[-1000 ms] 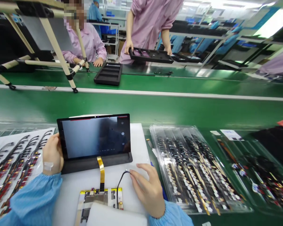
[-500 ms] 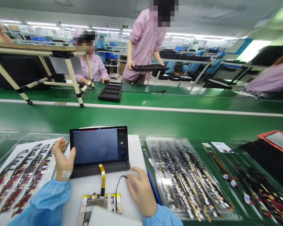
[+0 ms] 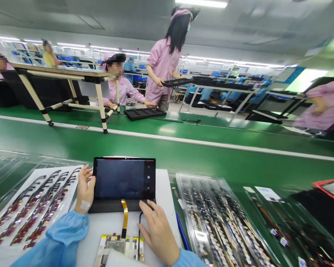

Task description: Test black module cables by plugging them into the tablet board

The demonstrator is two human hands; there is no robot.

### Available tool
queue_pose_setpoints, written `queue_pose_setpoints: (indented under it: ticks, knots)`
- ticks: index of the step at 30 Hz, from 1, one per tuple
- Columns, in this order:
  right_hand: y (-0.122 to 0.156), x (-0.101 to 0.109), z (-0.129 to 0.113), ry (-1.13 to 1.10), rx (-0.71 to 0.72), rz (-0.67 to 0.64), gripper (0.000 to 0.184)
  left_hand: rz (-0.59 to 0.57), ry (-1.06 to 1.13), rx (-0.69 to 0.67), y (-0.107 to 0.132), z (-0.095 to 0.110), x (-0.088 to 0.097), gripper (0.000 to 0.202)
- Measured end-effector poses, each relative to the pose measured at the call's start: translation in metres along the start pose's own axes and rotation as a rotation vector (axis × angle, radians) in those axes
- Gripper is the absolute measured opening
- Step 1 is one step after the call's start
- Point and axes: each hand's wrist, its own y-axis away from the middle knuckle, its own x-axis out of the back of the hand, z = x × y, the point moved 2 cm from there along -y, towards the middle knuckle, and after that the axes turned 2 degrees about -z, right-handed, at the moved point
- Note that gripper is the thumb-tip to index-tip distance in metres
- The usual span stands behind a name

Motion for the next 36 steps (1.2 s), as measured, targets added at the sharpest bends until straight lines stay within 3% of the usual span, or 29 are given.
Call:
queue_pose_setpoints:
  ticks: [6,11,17,25,29,36]
  knots:
    - [-0.025,-0.02,-0.005,-0.013,0.122,-0.114,0.048,-0.003,0.021,0.034,-0.001,-0.004,-0.002,0.045]
    - [-0.026,-0.031,-0.004,-0.002,0.101,-0.202,0.059,-0.01,0.033,0.055,-0.001,-0.005,-0.003,0.043]
    - [-0.023,-0.025,-0.003,-0.018,0.122,-0.123,0.068,-0.013,0.045,0.082,0.0,-0.005,-0.003,0.042]
    - [-0.011,-0.014,0.002,-0.023,0.074,-0.066,0.054,-0.015,0.043,0.093,0.0,-0.002,-0.002,0.041]
    - [-0.014,-0.017,-0.002,-0.012,0.081,-0.11,0.044,-0.031,0.043,0.105,0.0,-0.002,-0.002,0.041]
    - [-0.027,-0.028,-0.007,-0.02,0.106,-0.19,0.048,-0.029,0.041,0.105,0.001,-0.003,-0.001,0.04]
